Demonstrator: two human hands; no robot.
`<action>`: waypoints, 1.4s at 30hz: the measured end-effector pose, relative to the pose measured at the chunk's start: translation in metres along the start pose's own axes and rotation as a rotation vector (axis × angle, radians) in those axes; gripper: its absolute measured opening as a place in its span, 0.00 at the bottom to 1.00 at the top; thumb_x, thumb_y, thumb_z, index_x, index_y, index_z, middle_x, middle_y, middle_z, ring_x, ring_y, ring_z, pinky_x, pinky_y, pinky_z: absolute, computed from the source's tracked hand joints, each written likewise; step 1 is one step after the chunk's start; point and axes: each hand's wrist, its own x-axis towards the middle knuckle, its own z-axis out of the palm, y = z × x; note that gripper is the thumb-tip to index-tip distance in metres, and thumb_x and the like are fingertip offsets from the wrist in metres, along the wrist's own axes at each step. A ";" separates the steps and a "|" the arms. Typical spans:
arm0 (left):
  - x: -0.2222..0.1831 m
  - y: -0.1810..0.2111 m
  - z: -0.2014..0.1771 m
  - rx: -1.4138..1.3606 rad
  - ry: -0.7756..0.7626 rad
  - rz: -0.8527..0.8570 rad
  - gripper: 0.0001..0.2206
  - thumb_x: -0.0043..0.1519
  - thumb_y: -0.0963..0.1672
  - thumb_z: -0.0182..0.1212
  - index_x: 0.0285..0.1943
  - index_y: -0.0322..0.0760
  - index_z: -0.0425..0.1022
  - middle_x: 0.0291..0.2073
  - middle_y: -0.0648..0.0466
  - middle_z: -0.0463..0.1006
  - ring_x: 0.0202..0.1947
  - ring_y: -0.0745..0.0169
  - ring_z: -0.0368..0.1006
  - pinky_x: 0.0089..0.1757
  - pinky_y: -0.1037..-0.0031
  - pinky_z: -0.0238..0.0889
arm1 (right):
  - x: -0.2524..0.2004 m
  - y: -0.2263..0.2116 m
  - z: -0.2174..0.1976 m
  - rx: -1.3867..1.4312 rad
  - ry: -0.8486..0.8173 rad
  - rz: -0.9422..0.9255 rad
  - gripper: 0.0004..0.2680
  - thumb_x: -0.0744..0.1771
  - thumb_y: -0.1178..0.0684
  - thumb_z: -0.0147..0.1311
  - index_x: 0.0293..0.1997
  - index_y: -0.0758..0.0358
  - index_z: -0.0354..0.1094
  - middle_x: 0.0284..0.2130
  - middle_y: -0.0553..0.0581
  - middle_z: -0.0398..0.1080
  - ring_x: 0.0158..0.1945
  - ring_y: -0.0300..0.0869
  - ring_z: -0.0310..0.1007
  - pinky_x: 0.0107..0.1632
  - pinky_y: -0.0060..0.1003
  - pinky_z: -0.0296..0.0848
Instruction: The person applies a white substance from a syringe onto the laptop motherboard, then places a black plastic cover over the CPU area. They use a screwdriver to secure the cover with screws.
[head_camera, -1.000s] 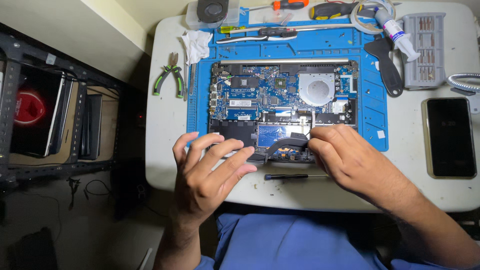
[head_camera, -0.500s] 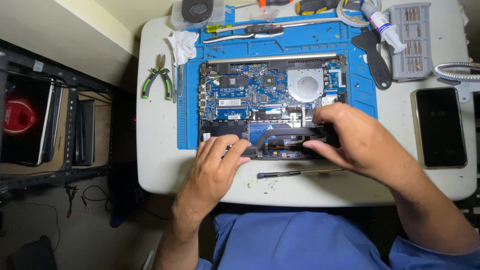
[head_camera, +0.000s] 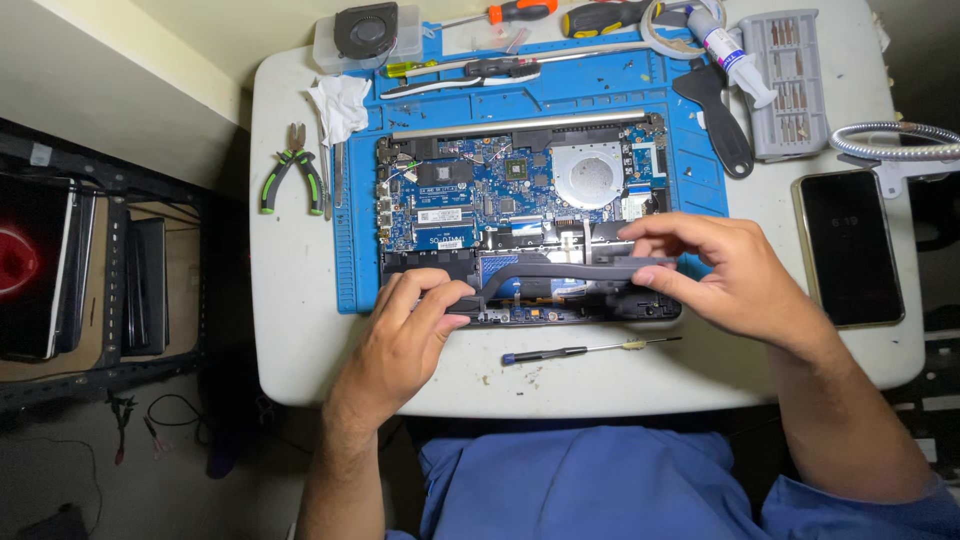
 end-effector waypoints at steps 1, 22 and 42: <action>0.001 0.001 -0.002 0.013 -0.013 0.029 0.14 0.63 0.38 0.65 0.58 0.33 0.73 0.47 0.49 0.70 0.46 0.50 0.67 0.51 0.64 0.63 | -0.001 -0.003 0.001 0.052 -0.023 0.068 0.11 0.65 0.54 0.61 0.53 0.57 0.77 0.38 0.50 0.81 0.41 0.34 0.80 0.50 0.28 0.74; 0.015 0.073 0.037 -0.357 0.307 -0.297 0.20 0.59 0.48 0.69 0.55 0.31 0.73 0.44 0.48 0.82 0.44 0.58 0.81 0.48 0.73 0.75 | -0.056 -0.035 0.150 0.778 0.432 0.274 0.06 0.63 0.64 0.65 0.40 0.66 0.73 0.32 0.55 0.75 0.36 0.35 0.77 0.42 0.28 0.79; 0.009 0.086 0.063 0.044 0.640 -0.248 0.09 0.61 0.43 0.70 0.46 0.32 0.80 0.38 0.50 0.83 0.36 0.59 0.81 0.41 0.73 0.76 | -0.034 -0.057 0.188 0.819 0.559 0.188 0.08 0.63 0.64 0.65 0.32 0.64 0.65 0.25 0.53 0.67 0.32 0.33 0.74 0.44 0.32 0.87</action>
